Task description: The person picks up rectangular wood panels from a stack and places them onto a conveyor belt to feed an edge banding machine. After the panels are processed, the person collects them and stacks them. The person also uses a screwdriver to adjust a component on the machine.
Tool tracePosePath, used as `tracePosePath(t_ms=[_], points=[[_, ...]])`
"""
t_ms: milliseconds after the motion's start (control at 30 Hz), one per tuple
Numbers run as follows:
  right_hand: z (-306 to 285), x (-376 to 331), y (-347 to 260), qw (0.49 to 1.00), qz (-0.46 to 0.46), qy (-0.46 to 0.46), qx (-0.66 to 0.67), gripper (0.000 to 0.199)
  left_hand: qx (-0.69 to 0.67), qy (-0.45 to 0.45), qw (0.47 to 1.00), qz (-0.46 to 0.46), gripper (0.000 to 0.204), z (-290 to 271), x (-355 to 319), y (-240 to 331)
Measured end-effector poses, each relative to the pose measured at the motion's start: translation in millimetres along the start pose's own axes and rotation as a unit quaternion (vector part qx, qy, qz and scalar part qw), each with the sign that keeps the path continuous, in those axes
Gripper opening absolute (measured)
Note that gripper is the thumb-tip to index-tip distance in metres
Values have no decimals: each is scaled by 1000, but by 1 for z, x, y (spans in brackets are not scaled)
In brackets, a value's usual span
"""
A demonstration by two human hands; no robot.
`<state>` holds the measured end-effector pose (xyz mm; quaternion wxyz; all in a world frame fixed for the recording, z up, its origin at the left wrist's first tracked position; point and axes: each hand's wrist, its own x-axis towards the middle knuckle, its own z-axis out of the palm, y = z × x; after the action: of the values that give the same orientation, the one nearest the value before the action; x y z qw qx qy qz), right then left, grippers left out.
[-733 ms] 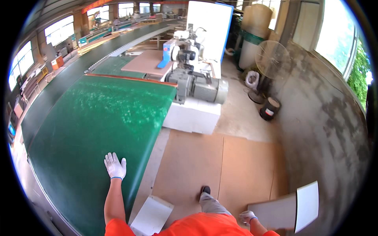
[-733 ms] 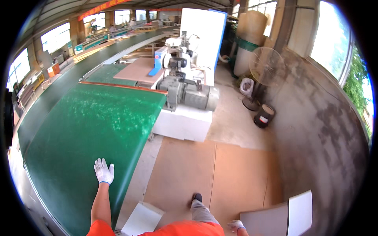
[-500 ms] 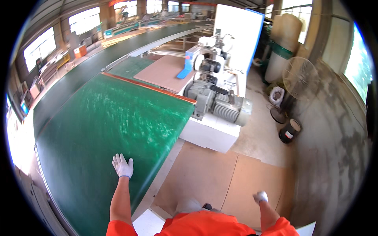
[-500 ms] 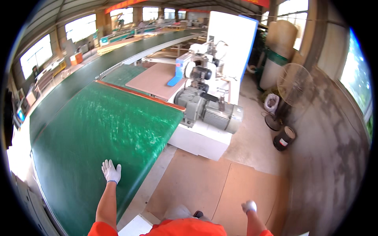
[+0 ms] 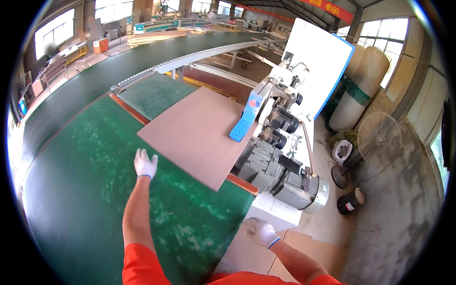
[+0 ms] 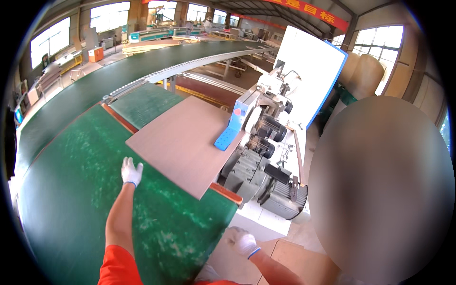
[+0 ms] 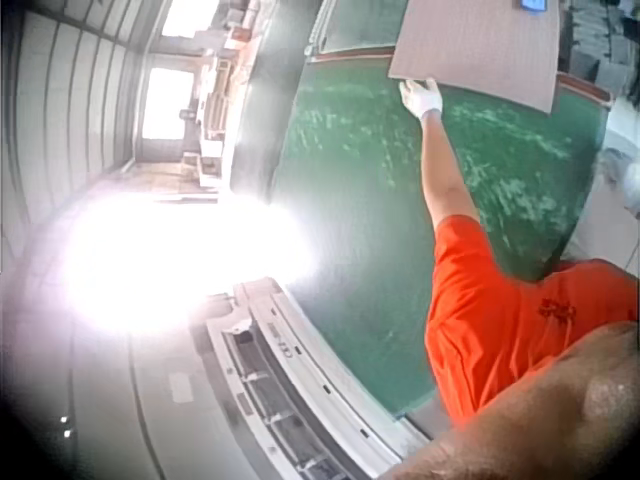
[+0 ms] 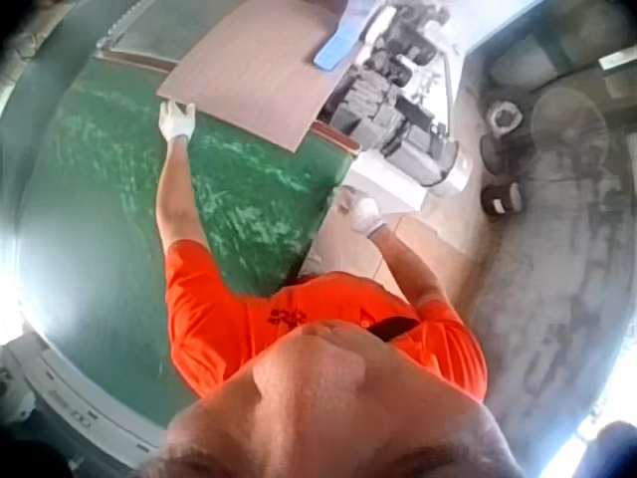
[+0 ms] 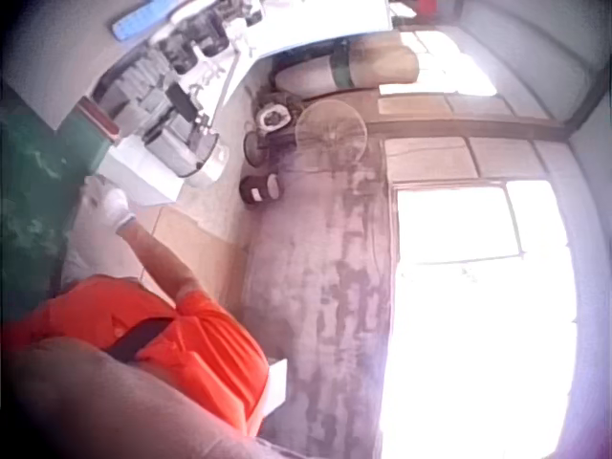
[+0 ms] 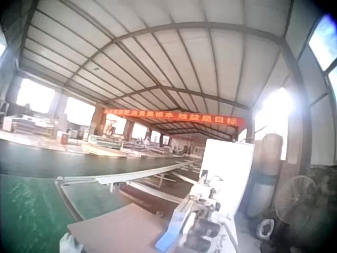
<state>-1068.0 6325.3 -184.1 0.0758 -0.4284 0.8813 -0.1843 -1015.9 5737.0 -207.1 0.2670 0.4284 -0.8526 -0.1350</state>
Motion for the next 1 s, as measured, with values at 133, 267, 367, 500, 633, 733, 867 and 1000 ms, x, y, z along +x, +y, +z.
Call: tracePosePath(t_ms=[133,267,367,500,633,733,867,1000], points=[[-9,46,-30,998,12,-22,54,48,122,4,992,-11,72,40,115,-39],[-2,63,-35,988,72,-40,127,52,130,-52,989,-53,60,24,147,-31],[9,76,-34,955,167,-40,241,56,155,-19,986,-59,56,7,132,-49],[-5,94,-35,939,294,-79,159,59,152,18,987,-48,51,-18,71,-71],[24,79,22,905,338,-90,241,86,134,43,988,-62,47,-38,-26,-70],[20,71,33,930,283,-95,215,89,133,39,983,-121,43,-67,-120,-42],[8,27,63,917,184,-116,334,75,127,46,968,-211,40,-111,-236,-16],[-55,-18,62,920,167,-223,274,63,177,71,935,-298,39,-156,-381,-1]])
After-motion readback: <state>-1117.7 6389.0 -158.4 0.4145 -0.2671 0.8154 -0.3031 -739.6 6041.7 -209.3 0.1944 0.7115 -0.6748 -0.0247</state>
